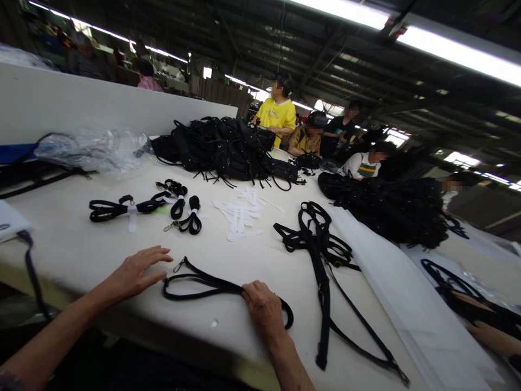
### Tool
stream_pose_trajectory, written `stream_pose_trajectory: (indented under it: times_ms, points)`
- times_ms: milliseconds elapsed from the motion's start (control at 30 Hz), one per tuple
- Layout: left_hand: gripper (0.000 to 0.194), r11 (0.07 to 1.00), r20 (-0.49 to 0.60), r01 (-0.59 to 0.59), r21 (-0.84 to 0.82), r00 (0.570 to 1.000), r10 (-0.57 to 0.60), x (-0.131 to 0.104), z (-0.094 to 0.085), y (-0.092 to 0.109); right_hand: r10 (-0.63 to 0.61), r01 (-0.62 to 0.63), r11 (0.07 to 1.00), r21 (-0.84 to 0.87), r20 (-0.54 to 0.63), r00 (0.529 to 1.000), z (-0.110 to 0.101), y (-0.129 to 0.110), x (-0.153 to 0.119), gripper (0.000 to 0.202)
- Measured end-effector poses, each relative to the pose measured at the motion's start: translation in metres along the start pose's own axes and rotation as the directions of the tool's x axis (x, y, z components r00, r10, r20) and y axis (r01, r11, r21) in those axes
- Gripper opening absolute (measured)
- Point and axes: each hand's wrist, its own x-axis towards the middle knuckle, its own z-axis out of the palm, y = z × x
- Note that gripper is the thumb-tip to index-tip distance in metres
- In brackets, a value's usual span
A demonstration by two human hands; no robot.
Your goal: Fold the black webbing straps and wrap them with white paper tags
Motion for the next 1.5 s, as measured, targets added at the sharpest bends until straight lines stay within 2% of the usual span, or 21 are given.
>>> stream_pose_trajectory:
  times_ms: [100,167,267,333,400,467,533,600,700,867,1067,1200,1500]
  points:
    - [0.044,0.994,-0.020,-0.113,-0.003,0.993,0.112,-0.010,0.007,0.008,-0.001,0.001,1.000,-0.002,0.006,1.000,-0.002,0.000,0.000,0.010]
    - [0.047,0.988,-0.012,-0.148,0.038,0.989,0.149,-0.014,0.016,0.014,-0.008,0.008,1.000,0.000,0.009,1.000,-0.002,0.000,-0.001,0.010]
    - [0.024,0.989,-0.035,-0.111,0.095,0.993,0.115,-0.016,0.029,0.016,-0.032,0.032,0.999,0.009,0.014,0.999,-0.003,0.001,-0.002,0.010]
    - [0.019,0.990,-0.061,-0.090,0.105,0.993,0.097,-0.014,0.033,0.014,-0.047,0.047,0.999,0.014,0.015,0.999,-0.004,0.002,-0.003,0.010]
    - [0.032,0.991,-0.087,-0.085,0.108,0.992,0.094,-0.012,0.032,0.014,-0.053,0.053,0.999,0.014,0.015,0.998,-0.004,0.003,-0.003,0.010]
    - [0.054,0.989,-0.101,-0.091,0.112,0.990,0.103,-0.008,0.029,0.017,-0.055,0.055,0.998,0.013,0.019,0.998,-0.004,0.004,-0.003,0.010]
    - [0.064,0.987,-0.080,-0.126,0.099,0.988,0.134,-0.002,0.026,0.024,-0.062,0.061,0.998,0.013,0.023,0.998,-0.004,0.004,-0.004,0.010]
    - [0.055,0.987,-0.063,-0.156,0.040,0.985,0.159,0.008,0.025,0.031,-0.071,0.070,0.997,0.017,0.025,0.997,-0.005,0.005,-0.004,0.011]
    - [0.040,0.990,-0.111,-0.136,-0.031,0.985,0.132,0.028,0.029,0.035,-0.079,0.079,0.997,0.026,0.025,0.997,-0.006,0.004,-0.005,0.011]
    - [0.025,0.992,-0.089,-0.120,0.048,0.988,0.124,0.050,0.031,0.032,-0.060,0.060,0.998,-0.011,0.017,0.998,-0.007,0.003,-0.005,0.008]
    - [0.025,0.995,-0.047,-0.086,0.044,0.995,0.088,0.044,0.029,0.023,-0.050,0.050,0.999,0.014,0.026,0.998,-0.006,0.003,-0.003,0.009]
    - [0.029,0.994,-0.007,-0.105,0.034,0.994,0.106,0.042,0.029,0.018,-0.030,0.029,0.999,0.018,0.041,0.999,-0.007,0.003,-0.003,0.008]
    - [0.022,0.987,0.033,-0.146,0.063,0.989,0.144,0.046,0.024,0.020,-0.001,0.000,1.000,0.018,0.052,0.999,-0.006,0.004,-0.004,0.008]
